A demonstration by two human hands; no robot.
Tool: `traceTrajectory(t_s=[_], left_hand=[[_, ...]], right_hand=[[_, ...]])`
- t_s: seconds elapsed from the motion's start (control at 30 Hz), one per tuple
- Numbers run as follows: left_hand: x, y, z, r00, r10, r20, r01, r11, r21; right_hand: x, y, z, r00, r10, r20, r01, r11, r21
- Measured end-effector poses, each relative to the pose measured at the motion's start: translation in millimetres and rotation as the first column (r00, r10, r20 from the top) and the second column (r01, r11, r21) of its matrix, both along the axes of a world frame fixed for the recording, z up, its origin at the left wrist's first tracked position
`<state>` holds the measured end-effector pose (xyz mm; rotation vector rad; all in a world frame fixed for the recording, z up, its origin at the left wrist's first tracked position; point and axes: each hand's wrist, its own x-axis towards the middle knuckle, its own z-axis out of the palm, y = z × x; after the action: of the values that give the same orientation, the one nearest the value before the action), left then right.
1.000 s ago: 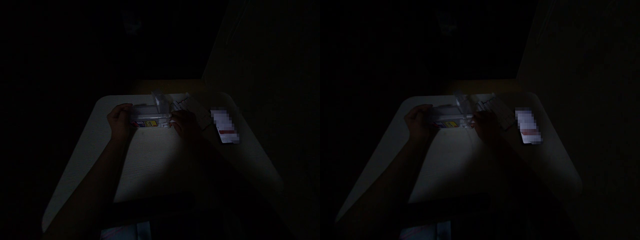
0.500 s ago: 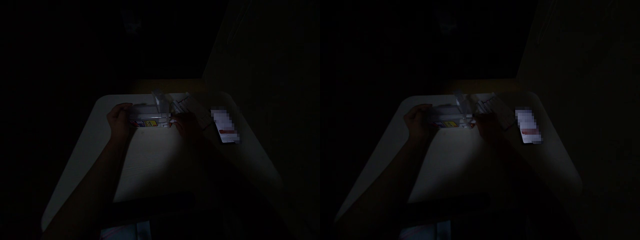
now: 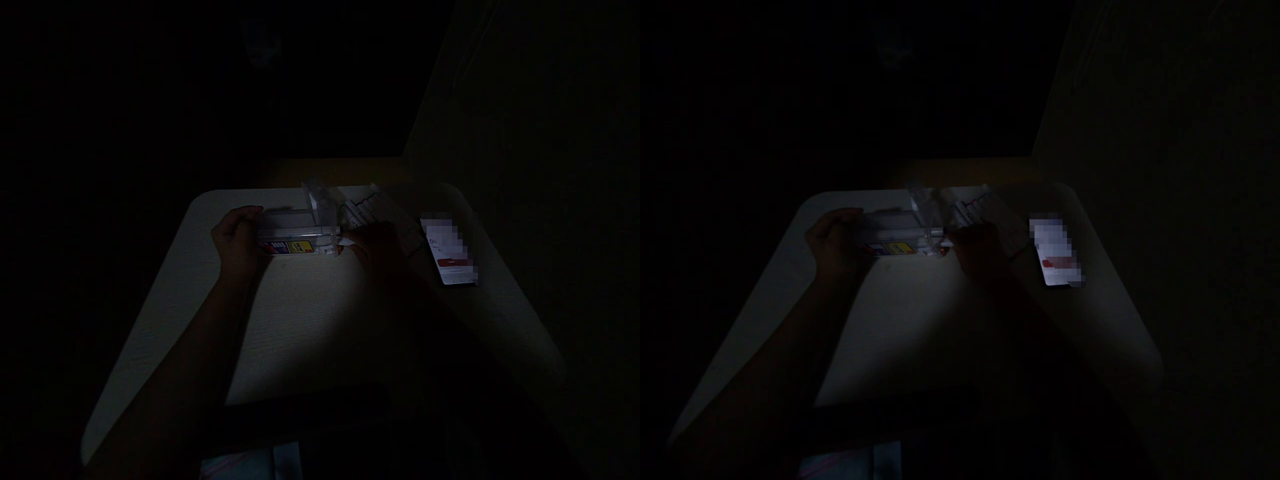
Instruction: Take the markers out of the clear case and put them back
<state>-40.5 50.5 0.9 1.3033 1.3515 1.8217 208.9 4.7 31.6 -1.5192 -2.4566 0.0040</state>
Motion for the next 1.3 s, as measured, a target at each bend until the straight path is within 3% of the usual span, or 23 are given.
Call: traceTrajectory(t_s=[0.17, 0.53, 0.8, 1.03, 1.2, 1.3], left_hand=[[2.5, -0.6, 1.2, 0.999, 0.019, 0.03, -0.02, 0.999, 0.031], [3.1, -1.2, 2.8, 0.998, 0.003, 0.066, -0.007, 0.998, 0.062], [1.8, -0.3, 1.4, 1.0, 0.029, 0.011, -0.029, 0.999, 0.04], [2.7, 0.6, 0.0, 0.999, 0.028, 0.034, -0.03, 0.998, 0.058], [2.9, 0.2, 0.6, 1.0, 0.021, 0.014, -0.021, 0.999, 0.048], [6.1, -2.9, 3.9, 0.999, 0.026, 0.018, -0.027, 0.999, 0.042]], right_hand=[[20.8, 4.8, 4.3, 0.993, -0.111, 0.035, 0.111, 0.994, -0.009], [66.0, 13.6, 3.2, 0.961, -0.267, -0.078, 0.272, 0.96, 0.062], [50.2, 10.5, -2.8, 0.863, -0.5, -0.075, 0.506, 0.857, 0.096], [33.9, 8.6, -2.2, 0.845, -0.529, 0.076, 0.524, 0.848, 0.085], [31.5, 7.6, -1.1, 0.86, -0.509, 0.039, 0.505, 0.86, 0.076], [27.9, 7.5, -3.9, 0.908, -0.418, -0.024, 0.418, 0.904, 0.09]])
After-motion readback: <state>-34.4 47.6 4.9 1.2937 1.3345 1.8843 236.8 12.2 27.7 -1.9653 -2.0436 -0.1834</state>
